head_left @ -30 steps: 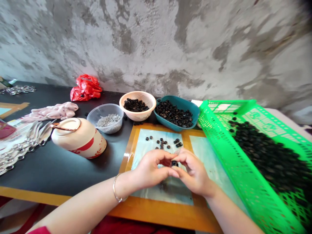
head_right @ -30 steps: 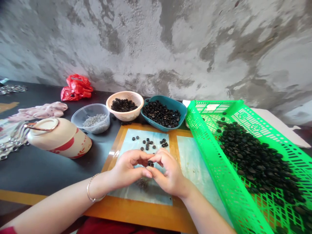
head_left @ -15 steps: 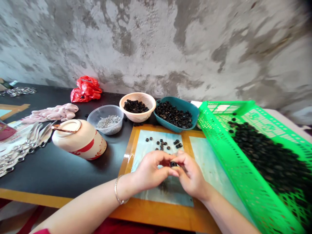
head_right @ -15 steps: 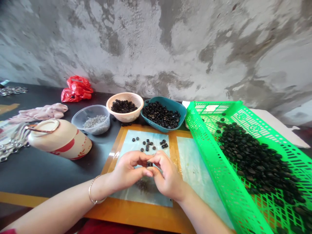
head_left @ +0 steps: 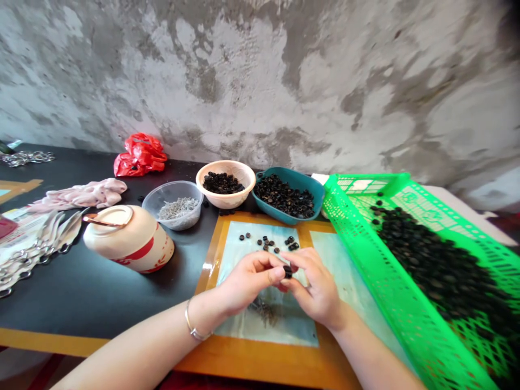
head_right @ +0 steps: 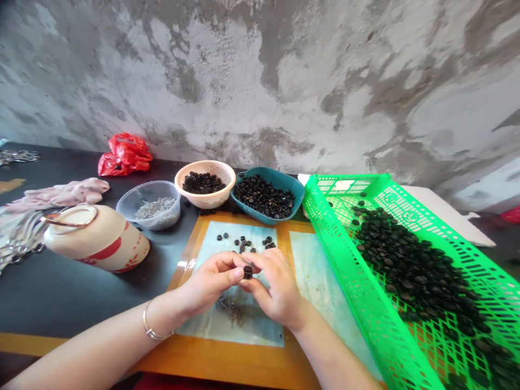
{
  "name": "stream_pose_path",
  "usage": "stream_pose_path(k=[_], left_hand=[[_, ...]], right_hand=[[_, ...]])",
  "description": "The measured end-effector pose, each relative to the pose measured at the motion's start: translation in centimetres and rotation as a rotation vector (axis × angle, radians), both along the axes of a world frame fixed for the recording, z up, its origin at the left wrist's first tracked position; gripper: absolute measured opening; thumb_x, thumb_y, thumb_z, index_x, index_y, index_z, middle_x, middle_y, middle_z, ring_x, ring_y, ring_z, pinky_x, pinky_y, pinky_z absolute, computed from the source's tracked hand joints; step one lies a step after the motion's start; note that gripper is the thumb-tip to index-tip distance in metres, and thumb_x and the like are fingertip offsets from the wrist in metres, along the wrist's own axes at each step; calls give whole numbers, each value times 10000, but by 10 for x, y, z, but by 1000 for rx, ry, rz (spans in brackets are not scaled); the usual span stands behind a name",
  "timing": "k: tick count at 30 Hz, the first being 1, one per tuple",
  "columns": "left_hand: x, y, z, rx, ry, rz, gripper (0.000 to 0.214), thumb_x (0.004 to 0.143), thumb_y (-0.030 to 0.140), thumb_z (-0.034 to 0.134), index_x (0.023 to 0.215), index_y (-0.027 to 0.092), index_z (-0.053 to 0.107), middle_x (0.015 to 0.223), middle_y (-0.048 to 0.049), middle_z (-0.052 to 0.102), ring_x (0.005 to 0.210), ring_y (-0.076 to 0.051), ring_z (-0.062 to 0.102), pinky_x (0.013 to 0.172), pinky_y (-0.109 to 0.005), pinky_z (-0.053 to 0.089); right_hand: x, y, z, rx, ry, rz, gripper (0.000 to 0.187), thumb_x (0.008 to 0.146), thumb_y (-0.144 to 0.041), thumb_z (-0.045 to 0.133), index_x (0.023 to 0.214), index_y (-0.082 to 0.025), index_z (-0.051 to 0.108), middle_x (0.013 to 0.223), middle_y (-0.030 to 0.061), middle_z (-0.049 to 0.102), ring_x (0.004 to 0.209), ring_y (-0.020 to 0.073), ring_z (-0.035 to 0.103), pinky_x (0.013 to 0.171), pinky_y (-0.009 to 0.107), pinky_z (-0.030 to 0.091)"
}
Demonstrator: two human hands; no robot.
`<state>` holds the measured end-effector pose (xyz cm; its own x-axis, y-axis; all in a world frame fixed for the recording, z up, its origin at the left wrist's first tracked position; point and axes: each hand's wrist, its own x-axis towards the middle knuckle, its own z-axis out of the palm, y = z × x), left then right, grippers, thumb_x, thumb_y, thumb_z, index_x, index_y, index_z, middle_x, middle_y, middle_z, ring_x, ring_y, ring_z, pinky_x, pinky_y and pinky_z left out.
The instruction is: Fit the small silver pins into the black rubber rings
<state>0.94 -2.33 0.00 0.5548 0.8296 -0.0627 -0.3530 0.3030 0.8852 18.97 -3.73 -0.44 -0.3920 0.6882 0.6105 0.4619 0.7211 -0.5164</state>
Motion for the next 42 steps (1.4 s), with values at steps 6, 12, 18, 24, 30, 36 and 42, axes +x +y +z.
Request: stream_pose_path(k=[6,12,18,24,30,36,42], left_hand=[[-2,5,0,103,206,-36,416,803,534,654,784,118,671,719,-50,663,691,-148,624,716,-283,492],[-11,30,-3,282,510,220,342,811,467,644,828,128,684,735,-51,680,687,-163,640,690,-289,502],[-31,58,-8,470,823,405,254,854,375,596,876,143,697,799,-63,707,764,-196,651,754,-323,504],[-35,63,-24,655,982,342,241,851,312,588,1010,155,679,931,-76,688,815,-191,639,761,-321,515],[-32,53,-20,899,1141,96,137,810,288,653,893,183,682,908,-56,637,859,-209,608,756,-319,490],[-30,51,-18,975,1166,67,136,842,166,559,893,183,683,910,-59,641,882,-203,611,797,-315,486],[-26,48,-20,998,1182,32,175,848,155,539,896,196,702,913,-60,673,918,-217,622,829,-326,488]], right_hand=[[5,1,5,33,-33,6,217,900,-173,588,1112,-218,583,801,36,637,744,199,572,682,359,471],[9,-1,12,93,4,-58,175,868,-125,589,1026,-194,618,776,53,635,727,210,588,672,382,493],[32,8,18,65,503,-360,142,924,-272,570,1018,-233,670,820,44,608,761,208,582,713,385,461],[95,28,39,-117,1196,-309,609,1004,-519,143,1001,-176,646,720,40,464,574,156,467,550,351,377],[46,29,18,-424,838,-281,410,916,-570,474,934,-199,649,706,28,579,530,139,480,481,293,369],[23,35,-16,-233,-46,-423,104,883,-250,603,909,-204,692,838,68,669,842,243,577,769,414,462],[22,31,-17,-303,-211,-214,45,866,-220,652,870,-202,693,802,41,650,820,214,577,756,381,472]])
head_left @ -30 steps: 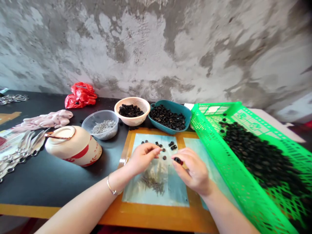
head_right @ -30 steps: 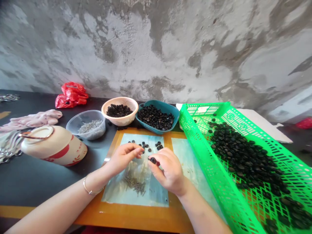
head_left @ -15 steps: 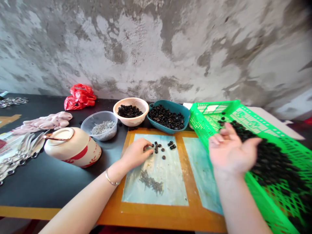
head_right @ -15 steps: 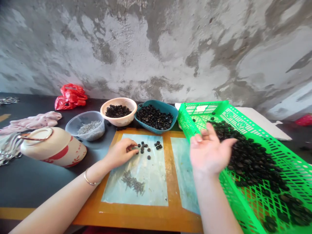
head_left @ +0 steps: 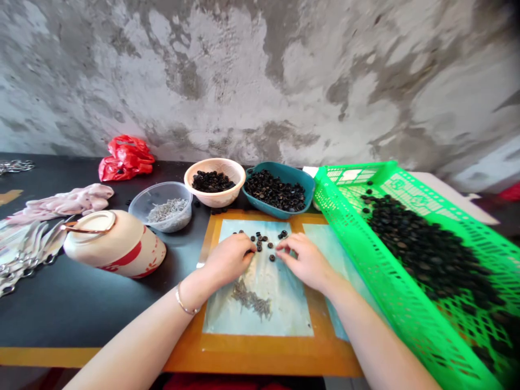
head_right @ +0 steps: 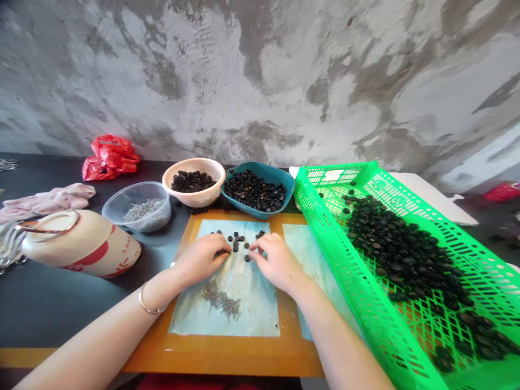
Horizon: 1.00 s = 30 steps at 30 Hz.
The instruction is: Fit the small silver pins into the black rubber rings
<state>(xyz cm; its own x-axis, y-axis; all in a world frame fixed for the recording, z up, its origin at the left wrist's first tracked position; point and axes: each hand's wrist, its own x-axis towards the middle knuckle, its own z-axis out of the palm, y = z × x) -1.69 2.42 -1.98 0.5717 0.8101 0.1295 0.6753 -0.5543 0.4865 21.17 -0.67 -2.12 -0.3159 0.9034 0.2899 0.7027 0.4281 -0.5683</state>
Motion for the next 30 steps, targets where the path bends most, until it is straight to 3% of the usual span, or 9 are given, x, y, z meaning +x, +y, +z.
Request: stream_pose_path(k=[4,9,18,24,30], left_hand=[[1,-1,-2,7,6,1,189,858,167,541,952,184,704,944,-75,680,944,-230,623,853,-341,490],[0,-1,-3,0,-4,-4,184,858,165,543,947,176,704,943,-78,679,934,-229,618,853,-346,491],[3,-4,-3,-62,-229,27,202,782,81,555,895,160,703,900,-63,655,864,-190,614,812,-321,505],[6,0,-6,-389,-503,130,122,723,132,639,819,150,711,873,-49,653,739,-147,638,703,-270,537],[7,1,0,-669,-648,207,113,697,169,682,799,142,722,899,-66,694,743,-154,657,644,-241,527]], right_hand=[[-18,-17,11,-150,-16,342,45,832,-174,696,838,-219,703,781,14,653,834,186,592,755,328,481],[-28,-28,16,-226,-93,470,74,799,-185,737,854,-222,704,800,10,656,852,186,601,746,311,487],[-35,-31,12,-251,-181,471,63,824,-152,693,824,-205,658,819,12,656,851,186,597,783,322,482],[-31,-29,17,-290,-182,438,38,843,-174,649,811,-192,657,816,19,646,847,178,598,773,294,465],[-23,-26,20,-423,-119,242,58,849,-178,604,836,-200,657,828,11,684,739,154,621,672,265,455]])
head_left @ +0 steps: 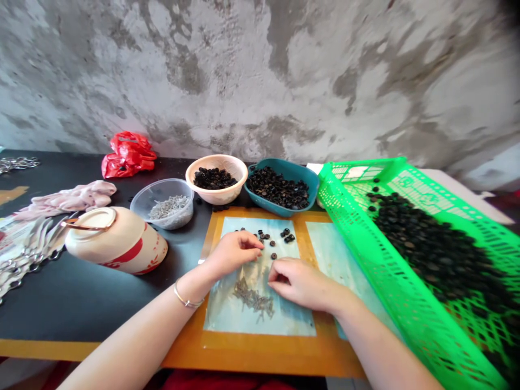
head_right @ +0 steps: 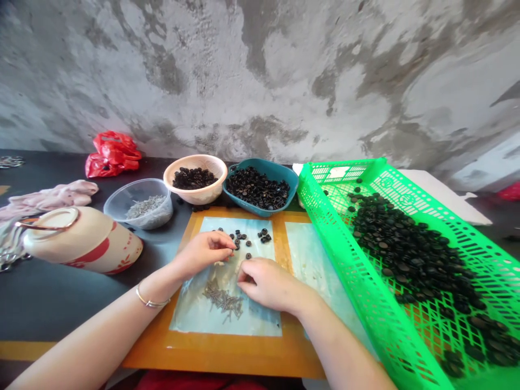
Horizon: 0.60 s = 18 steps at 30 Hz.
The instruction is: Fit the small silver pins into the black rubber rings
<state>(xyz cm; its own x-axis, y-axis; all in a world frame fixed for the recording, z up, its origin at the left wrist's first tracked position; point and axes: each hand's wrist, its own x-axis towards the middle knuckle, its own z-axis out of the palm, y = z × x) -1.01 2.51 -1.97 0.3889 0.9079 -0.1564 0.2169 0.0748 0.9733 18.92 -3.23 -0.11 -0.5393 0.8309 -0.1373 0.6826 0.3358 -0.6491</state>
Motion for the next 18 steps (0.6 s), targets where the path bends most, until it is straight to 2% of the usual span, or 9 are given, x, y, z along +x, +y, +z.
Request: stream_pose_path(k=[3,5,9,11,13,18], left_hand=[[2,-3,5,-123,-72,9,126,705,156,681,819,130,726,862,-72,716,747,-147,667,665,-230,522],[3,-5,7,-186,-124,17,148,703,157,697,844,121,722,803,-68,720,721,-142,670,658,-226,521],[4,-8,10,-289,-245,49,269,635,154,776,884,122,678,756,-53,720,669,-156,689,643,-252,536],[4,-10,11,-294,-270,49,313,606,149,806,880,126,658,718,-44,717,647,-154,691,667,-265,541],[5,-13,12,-272,-277,41,323,587,143,820,864,126,653,681,-33,705,652,-152,689,676,-260,537],[9,-17,12,-170,-301,55,310,540,108,830,807,130,673,691,5,668,682,-116,645,654,-218,516]], right_hand=[[5,5,-3,-45,91,-69,150,880,-185,571,967,-231,685,973,21,720,871,177,653,786,298,478],[8,8,-6,-60,161,-128,164,883,-191,573,969,-242,702,1003,19,727,917,183,655,840,316,473],[9,14,-11,-163,340,-361,49,824,-247,646,825,-204,670,780,9,710,700,164,632,666,294,479],[7,15,-12,-204,482,-447,121,803,-304,676,795,-191,636,701,-2,676,618,148,594,590,275,459],[5,15,-13,-176,582,-488,171,790,-342,692,776,-182,633,679,-9,653,602,134,569,581,265,445],[-5,13,-13,-98,683,-535,190,784,-348,696,737,-174,638,667,-12,638,615,126,543,604,260,430]])
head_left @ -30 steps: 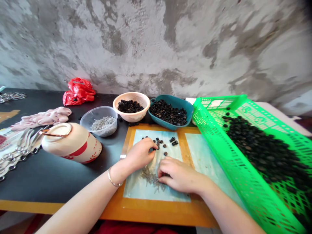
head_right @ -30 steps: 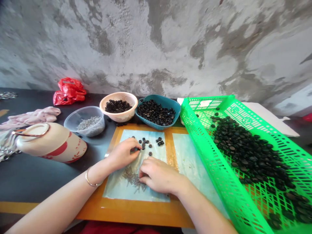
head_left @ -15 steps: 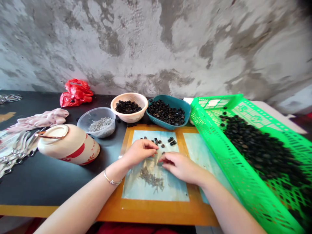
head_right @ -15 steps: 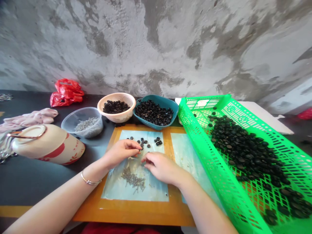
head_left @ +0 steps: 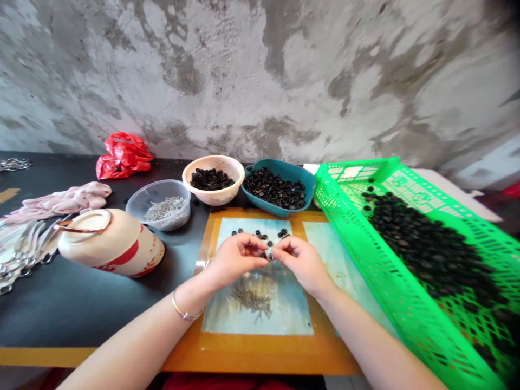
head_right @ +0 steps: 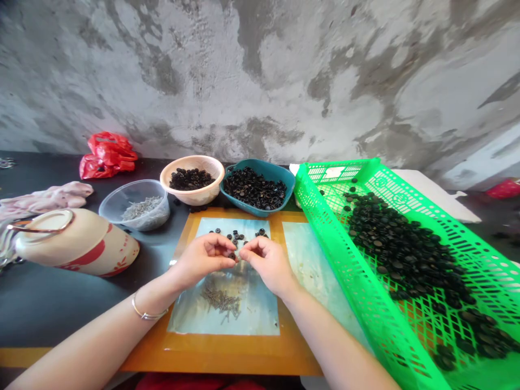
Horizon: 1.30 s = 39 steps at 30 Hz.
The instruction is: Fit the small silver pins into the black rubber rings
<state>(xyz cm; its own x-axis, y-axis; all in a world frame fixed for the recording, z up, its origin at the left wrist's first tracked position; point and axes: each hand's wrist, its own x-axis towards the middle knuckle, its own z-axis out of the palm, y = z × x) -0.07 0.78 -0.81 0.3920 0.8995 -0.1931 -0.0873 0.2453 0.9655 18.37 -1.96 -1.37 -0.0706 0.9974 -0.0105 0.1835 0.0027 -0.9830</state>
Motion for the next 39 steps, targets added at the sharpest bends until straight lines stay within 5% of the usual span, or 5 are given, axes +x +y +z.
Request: stream_pose_path(k=[20,27,31,35,39], left_hand=[[7,-8,-1,93,31,130,144,609,179,802,701,137,699,693,-19,690,602,-130,637,624,-254,524],[3,-3,-6,209,51,133,69,680,189,783,652,154,730,733,-41,699,720,-153,648,709,-254,520],[4,-2,-6,31,-40,142,87,681,198,788,682,137,726,685,-34,699,659,-126,646,672,-226,524],[6,0,-4,-233,-222,156,187,651,201,828,747,111,696,659,-27,689,614,-102,650,623,-193,541],[5,3,-1,-336,-326,173,166,688,108,796,787,106,663,650,-9,664,574,-84,641,567,-164,547]], right_hand=[[-11,-9,-1,104,-92,-84,162,814,-322,676,743,-180,712,722,37,727,687,183,654,665,297,504],[-9,-10,-3,389,-278,-7,185,891,-242,582,887,-246,767,907,54,748,870,215,680,824,361,529],[-3,-8,-3,404,-376,80,244,915,-256,548,1078,-241,729,980,69,733,899,221,666,839,378,529],[15,2,-2,312,-514,-12,389,917,-247,541,1302,-210,582,950,69,698,834,213,632,783,367,517],[36,14,-2,366,-764,-84,225,871,-159,585,1071,-185,686,876,72,672,881,249,580,829,399,467]])
